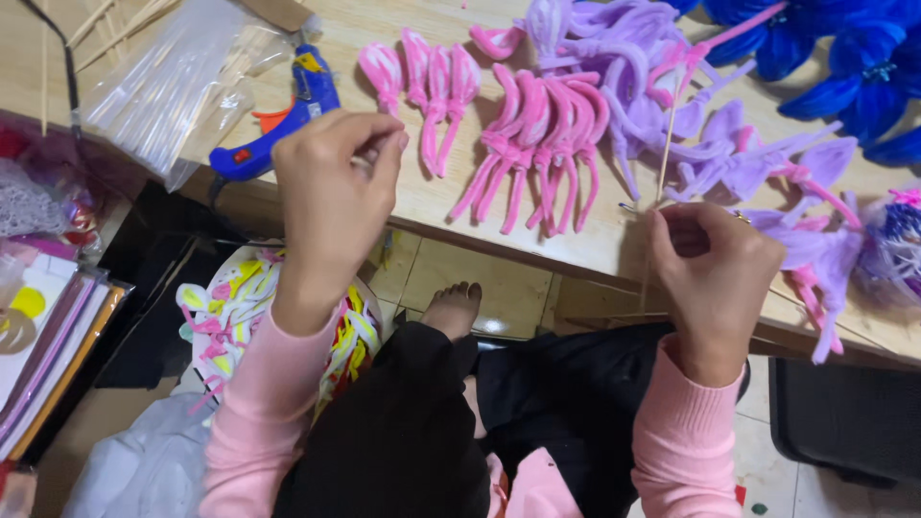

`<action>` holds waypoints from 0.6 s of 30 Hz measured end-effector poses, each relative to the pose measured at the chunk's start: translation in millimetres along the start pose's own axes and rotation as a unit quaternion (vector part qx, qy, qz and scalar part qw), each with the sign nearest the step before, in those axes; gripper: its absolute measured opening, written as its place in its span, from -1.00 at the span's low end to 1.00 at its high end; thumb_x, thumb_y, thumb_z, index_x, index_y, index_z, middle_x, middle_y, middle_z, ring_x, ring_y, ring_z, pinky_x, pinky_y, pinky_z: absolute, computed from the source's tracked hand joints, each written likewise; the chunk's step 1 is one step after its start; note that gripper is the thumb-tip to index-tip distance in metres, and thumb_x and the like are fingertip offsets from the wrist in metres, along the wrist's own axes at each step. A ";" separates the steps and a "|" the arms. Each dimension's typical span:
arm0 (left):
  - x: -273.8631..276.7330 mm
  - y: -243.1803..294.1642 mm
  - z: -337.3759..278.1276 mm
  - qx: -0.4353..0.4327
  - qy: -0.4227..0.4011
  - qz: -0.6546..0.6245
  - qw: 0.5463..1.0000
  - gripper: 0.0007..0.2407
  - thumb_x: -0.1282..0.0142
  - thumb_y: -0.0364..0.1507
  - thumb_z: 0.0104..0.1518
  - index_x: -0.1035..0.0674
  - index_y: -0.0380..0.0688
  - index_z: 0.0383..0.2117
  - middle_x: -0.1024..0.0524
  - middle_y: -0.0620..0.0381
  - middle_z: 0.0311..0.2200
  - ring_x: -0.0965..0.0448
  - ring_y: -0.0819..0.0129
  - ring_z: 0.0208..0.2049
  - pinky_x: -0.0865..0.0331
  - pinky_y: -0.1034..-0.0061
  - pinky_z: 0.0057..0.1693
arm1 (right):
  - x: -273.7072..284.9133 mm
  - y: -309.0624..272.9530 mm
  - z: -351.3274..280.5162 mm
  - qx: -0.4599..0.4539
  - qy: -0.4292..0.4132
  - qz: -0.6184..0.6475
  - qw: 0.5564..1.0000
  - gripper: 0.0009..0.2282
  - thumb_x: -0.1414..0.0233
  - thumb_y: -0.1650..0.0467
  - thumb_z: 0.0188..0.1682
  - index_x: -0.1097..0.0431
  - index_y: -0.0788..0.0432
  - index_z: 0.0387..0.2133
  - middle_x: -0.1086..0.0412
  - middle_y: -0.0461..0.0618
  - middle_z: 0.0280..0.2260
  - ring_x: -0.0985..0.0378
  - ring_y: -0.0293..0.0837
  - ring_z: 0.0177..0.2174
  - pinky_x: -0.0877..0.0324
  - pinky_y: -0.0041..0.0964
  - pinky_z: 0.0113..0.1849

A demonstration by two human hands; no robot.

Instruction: The person sits on the floor and assembles artificial flowers using pink and white felt petals, wooden sticks, and a hot glue gun. They apply glue to the base of the petals and attach them to the sticks, then arrange the petals to form a flower shape.

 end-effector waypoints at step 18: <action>19.5 -93.2 -3.5 0.165 -0.222 0.354 0.893 -0.62 -0.31 -0.47 -0.07 -0.55 -0.36 -0.09 -0.50 -0.18 -0.12 -0.43 -0.22 -0.06 -0.41 -0.02 -0.04 | 36.2 -23.0 -64.4 0.095 0.163 0.076 0.979 -0.71 -0.13 0.47 0.25 -0.48 0.69 -0.21 -0.46 0.41 -0.34 -0.46 0.15 -0.34 -0.33 -0.10 -0.26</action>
Point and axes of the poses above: each hand's wrist, its own z-axis towards the middle knuckle, its own x-axis out of the back of the hand, y = z × x, the point moved 4 cm from there along z, towards the middle knuckle
